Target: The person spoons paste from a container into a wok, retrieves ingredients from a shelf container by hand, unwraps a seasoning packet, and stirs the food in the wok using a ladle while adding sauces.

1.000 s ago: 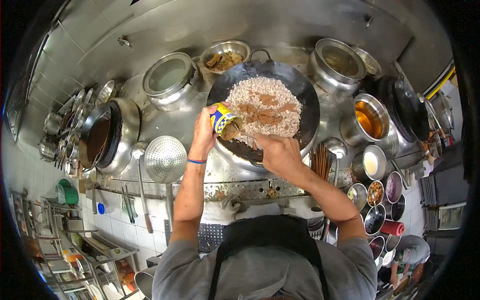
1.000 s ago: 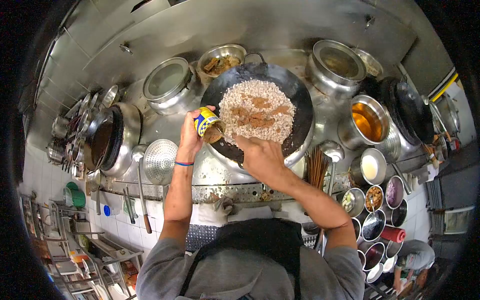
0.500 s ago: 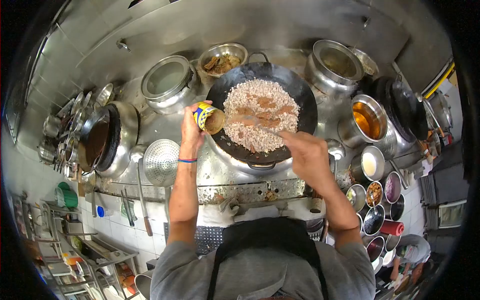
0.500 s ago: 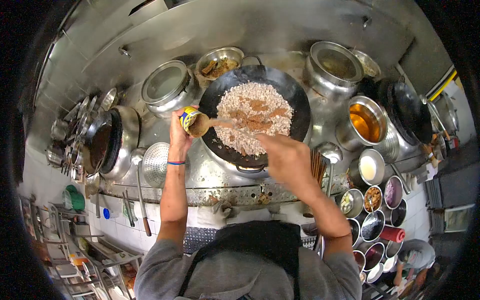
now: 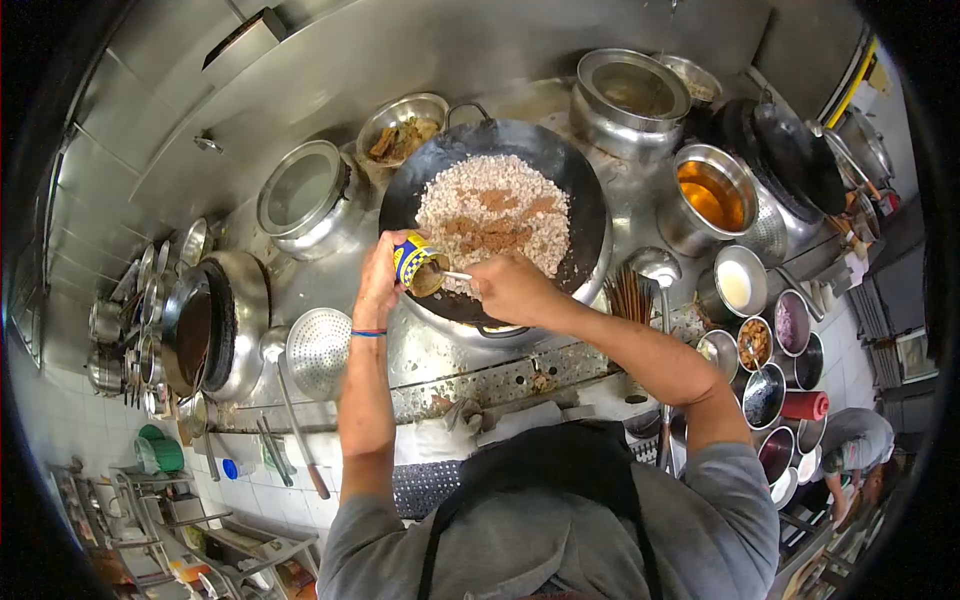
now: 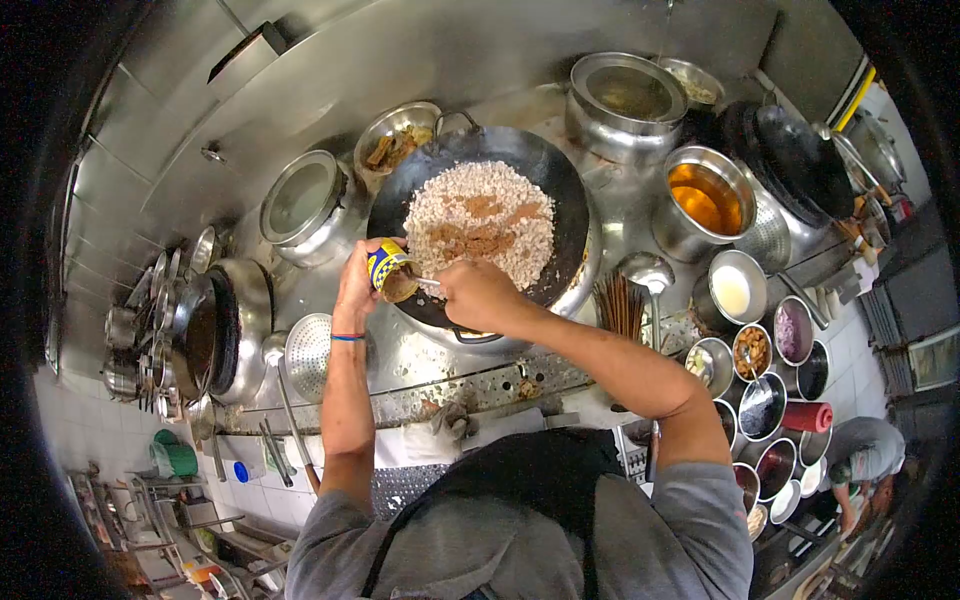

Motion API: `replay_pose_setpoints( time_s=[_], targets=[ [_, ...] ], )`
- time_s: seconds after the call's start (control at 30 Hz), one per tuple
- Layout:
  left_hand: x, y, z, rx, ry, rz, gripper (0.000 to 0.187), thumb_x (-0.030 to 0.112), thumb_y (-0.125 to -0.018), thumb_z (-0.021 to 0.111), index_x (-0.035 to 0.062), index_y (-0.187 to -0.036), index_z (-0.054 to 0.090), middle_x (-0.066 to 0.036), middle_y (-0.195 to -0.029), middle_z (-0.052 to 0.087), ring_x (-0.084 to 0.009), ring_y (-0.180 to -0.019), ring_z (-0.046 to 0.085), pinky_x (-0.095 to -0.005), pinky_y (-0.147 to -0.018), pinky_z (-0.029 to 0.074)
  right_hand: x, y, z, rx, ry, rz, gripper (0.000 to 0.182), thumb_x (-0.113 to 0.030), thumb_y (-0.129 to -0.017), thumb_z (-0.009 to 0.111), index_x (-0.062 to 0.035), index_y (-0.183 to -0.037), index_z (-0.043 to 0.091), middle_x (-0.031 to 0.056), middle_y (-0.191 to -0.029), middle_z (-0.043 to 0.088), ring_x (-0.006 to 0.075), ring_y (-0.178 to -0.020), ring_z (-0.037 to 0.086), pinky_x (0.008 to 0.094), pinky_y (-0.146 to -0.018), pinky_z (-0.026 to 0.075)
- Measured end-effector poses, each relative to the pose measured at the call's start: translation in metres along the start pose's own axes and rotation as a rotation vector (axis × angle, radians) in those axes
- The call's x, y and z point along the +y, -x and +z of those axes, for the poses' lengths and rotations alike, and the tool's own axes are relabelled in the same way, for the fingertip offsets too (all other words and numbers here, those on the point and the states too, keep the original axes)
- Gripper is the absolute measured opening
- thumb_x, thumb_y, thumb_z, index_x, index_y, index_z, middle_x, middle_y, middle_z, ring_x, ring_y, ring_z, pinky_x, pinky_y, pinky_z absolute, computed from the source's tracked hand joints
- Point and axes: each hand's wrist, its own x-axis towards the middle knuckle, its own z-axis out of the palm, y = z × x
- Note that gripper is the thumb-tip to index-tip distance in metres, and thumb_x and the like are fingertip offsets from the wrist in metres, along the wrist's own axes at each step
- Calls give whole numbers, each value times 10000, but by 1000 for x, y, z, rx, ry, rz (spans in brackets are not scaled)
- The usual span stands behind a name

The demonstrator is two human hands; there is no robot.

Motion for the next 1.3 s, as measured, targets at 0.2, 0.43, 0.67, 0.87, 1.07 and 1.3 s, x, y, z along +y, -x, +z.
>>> replay_pose_setpoints(
  time_s=[0.2,0.43,0.67,0.87,1.07,1.3],
  targets=[
    [-26,-4,15,38,293,95,508,396,-968,471,-41,-1106,689,-134,-989,721,-223,-853,692,-344,-825,570,-17,25,1,-237,-1182,725,241,-192,-1069,515,-43,-1111,699,-86,-602,394,39,-459,273,254,-403,175],
    [-39,19,36,179,151,578,516,380,-1014,442,-48,-1245,613,-144,-1050,696,-215,-959,668,-322,-894,526,-14,35,10,-338,-1828,914,219,-205,-1073,530,-109,-1259,596,-89,-587,362,40,-412,226,238,-396,179],
    [-45,24,-1,555,-124,715,462,316,-1066,434,-26,-1357,543,-134,-1109,666,-200,-920,655,-317,-824,534,-12,61,-1,-385,-2117,764,198,-164,-1063,533,-126,-1236,622,-69,-591,398,42,-429,282,226,-396,207],
    [-59,56,-64,753,144,575,432,359,-1090,367,55,-1312,579,-44,-987,634,-124,-763,602,-272,-577,478,2,104,-63,594,-732,404,149,-203,-1083,540,-74,-1110,608,-74,-688,442,22,-562,363,211,-483,294],
    [-49,106,-75,847,474,412,381,383,-1073,417,98,-1232,614,-42,-945,663,-140,-733,633,-284,-530,483,58,159,-49,1139,-197,298,185,-193,-1090,504,-65,-962,540,-5,-784,493,76,-626,439,268,-509,355],
    [-50,109,-51,729,517,350,412,399,-1082,390,115,-1237,645,-36,-1051,710,-178,-834,687,-297,-560,503,92,144,13,648,374,472,71,-79,-990,572,-28,-1010,618,256,-794,670,486,-737,660,533,-634,504]
  ],
)
